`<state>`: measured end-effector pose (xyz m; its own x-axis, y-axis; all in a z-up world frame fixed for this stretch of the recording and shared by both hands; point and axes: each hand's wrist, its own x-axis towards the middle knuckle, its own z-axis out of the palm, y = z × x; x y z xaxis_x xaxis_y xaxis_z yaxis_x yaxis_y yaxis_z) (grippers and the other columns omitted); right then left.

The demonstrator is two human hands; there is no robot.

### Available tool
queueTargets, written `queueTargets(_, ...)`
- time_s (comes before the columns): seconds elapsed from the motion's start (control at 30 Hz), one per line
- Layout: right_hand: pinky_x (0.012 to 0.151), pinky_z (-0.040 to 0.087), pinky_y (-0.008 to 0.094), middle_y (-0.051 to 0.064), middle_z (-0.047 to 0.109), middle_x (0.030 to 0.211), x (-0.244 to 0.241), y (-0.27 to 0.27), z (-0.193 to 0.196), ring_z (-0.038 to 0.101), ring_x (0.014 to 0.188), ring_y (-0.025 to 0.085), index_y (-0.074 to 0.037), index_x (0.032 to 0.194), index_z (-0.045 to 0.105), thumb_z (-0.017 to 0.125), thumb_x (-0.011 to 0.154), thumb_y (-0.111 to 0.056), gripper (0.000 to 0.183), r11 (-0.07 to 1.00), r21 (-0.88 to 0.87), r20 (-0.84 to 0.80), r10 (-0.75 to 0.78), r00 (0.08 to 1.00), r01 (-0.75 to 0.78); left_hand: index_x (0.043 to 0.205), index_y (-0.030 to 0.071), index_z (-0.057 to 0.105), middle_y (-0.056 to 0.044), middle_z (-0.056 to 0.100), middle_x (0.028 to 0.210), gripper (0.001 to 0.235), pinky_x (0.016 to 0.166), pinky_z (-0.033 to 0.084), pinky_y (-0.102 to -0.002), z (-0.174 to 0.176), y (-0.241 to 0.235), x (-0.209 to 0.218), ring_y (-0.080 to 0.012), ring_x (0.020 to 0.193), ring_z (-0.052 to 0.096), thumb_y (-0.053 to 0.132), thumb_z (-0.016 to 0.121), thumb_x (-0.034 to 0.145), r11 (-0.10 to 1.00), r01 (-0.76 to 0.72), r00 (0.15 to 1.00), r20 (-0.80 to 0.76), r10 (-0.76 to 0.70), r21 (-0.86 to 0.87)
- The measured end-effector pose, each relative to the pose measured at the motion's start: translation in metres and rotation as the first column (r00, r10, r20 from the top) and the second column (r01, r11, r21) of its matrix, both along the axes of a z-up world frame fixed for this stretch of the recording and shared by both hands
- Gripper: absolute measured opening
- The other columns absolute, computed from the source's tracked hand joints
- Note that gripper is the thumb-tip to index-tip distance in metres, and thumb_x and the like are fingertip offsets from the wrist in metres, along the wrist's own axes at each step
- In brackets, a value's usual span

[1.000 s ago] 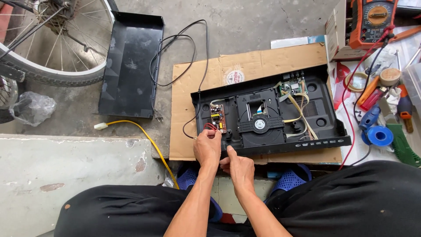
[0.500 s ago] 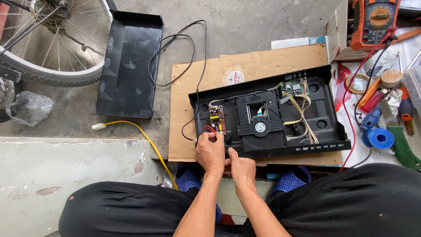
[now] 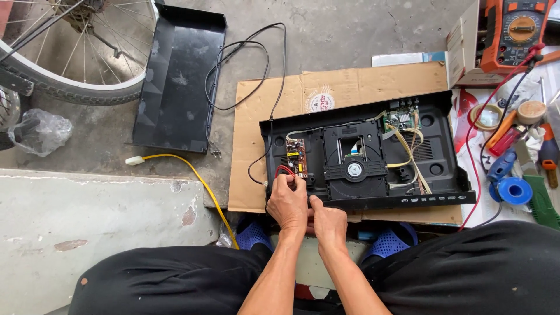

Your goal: The person sits on the floor and works on the internal components of an open electronic device, likely a DVD player. They handle wires and circuit boards, then use a magnifying glass to inspect the components closely.

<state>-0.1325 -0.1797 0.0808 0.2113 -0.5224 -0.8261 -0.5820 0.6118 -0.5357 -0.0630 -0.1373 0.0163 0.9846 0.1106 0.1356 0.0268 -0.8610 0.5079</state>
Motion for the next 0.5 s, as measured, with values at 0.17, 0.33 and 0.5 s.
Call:
queueTargets(0.17, 0.066, 0.071, 0.042, 0.026, 0.083, 0.084, 0.0, -0.004, 0.024, 0.083, 0.073, 0.036, 0.0, 0.078, 0.09, 0.08, 0.092, -0.037, 0.041, 0.999, 0.044, 0.035, 0.014, 0.999, -0.015, 0.086, 0.025, 0.065, -0.004, 0.08, 0.079, 0.021, 0.077, 0.064, -0.06, 0.011, 0.003, 0.018, -0.0435, 0.083, 0.081, 0.045, 0.069, 0.092, 1.0, 0.005, 0.981, -0.194, -0.007, -0.009)
queueTargets(0.33, 0.071, 0.07, 0.04, 0.032, 0.083, 0.09, -0.002, -0.007, 0.028, 0.084, 0.078, 0.038, 0.009, 0.085, 0.086, 0.071, 0.1, -0.032, 0.046, 0.993, 0.117, 0.129, 0.013, 0.992, -0.028, 0.089, 0.03, 0.066, -0.005, 0.084, 0.084, 0.023, 0.086, 0.063, -0.057, 0.026, 0.014, 0.047, -0.0435, 0.094, 0.082, 0.053, 0.066, 0.089, 0.999, -0.033, 0.943, -0.332, 0.03, -0.003)
queueTargets(0.5, 0.075, 0.07, 0.043, 0.032, 0.084, 0.094, -0.007, -0.008, 0.043, 0.085, 0.082, 0.039, 0.011, 0.085, 0.086, 0.07, 0.1, -0.031, 0.047, 0.992, 0.113, 0.139, 0.032, 0.99, -0.048, 0.101, 0.011, 0.076, -0.012, 0.085, 0.091, 0.025, 0.086, 0.065, -0.041, 0.055, 0.052, 0.059, -0.0284, 0.092, 0.084, 0.031, 0.072, 0.086, 0.805, -0.316, 0.883, -0.467, 0.055, -0.503)
